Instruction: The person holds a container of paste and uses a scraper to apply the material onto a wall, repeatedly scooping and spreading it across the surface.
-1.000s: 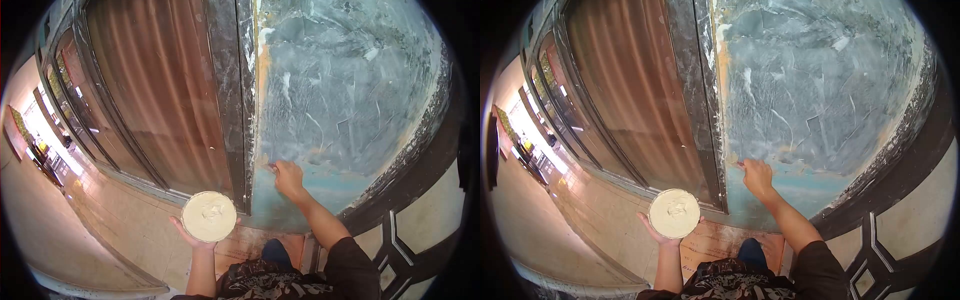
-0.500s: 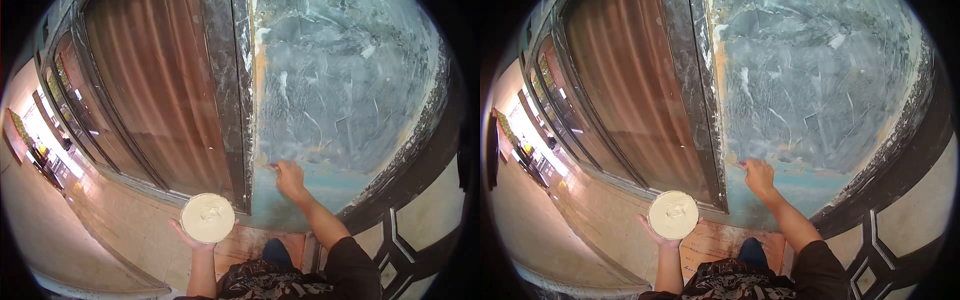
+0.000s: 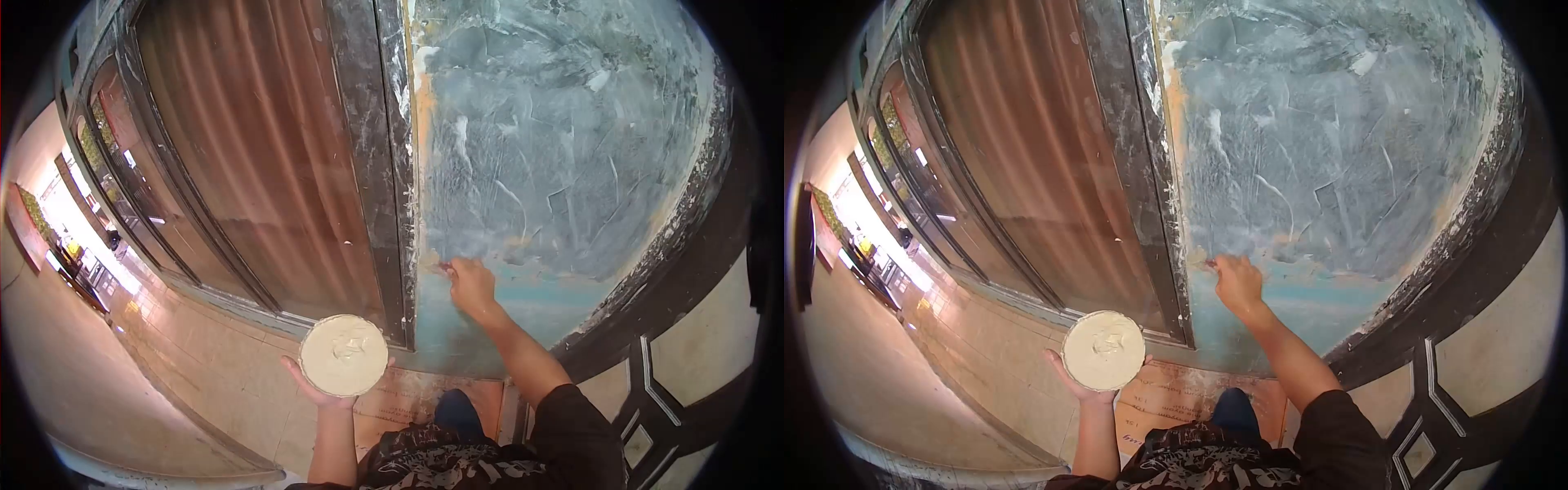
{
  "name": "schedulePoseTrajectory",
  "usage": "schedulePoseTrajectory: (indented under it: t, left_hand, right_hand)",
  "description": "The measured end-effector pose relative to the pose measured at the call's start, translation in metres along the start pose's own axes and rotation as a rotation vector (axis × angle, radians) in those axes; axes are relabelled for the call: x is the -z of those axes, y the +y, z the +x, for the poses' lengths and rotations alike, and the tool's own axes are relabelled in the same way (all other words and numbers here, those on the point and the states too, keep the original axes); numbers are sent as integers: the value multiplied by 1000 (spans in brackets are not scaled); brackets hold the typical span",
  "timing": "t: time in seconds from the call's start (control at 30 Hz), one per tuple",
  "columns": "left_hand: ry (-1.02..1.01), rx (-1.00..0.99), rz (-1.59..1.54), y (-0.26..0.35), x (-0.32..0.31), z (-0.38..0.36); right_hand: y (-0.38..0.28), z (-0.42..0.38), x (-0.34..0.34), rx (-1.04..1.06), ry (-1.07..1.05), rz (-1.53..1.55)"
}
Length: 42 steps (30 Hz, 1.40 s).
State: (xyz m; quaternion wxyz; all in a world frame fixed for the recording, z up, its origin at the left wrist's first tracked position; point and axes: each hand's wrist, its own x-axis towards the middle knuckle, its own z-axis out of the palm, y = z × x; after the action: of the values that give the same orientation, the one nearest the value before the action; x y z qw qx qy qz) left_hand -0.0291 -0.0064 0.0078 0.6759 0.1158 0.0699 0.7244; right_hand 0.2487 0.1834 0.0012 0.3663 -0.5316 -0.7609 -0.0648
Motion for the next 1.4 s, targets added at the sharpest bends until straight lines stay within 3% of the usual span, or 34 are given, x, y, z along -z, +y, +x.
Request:
schedulePoseTrajectory:
  t: [0.1, 0.27, 0.4, 0.47, 0.7, 0.83, 0.9, 1.2, 1.4]
  left_hand:
    - [2, 34, -134, 3, -3, -2]
    - [10, 14, -77, 1, -3, 1]
    - [-15, 54, -170, -3, 4, 3]
    - [-11, 20, -11, -5, 8, 4]
    - [-104, 64, -63, -7, -1, 6]
    - [-62, 63, -41, -8, 0, 6]
    - [-70, 56, -35, -8, 2, 6]
    - [-101, 59, 4, -10, -5, 6]
    - [-96, 83, 4, -16, -4, 6]
  right_hand:
    - [-12, 19, 24, -25, 72, 17]
    - [-12, 16, 41, -6, 148, 109]
    - [3, -7, 17, -6, 13, 21]
    - [9, -10, 10, -10, -23, -12]
    - [-8, 16, 47, -71, 144, 44]
    - [1, -3, 34, -60, 102, 42]
    - [6, -13, 20, -48, -20, 9]
    - [-10, 24, 51, -42, 153, 52]
    - [-12, 10, 48, -41, 65, 45]
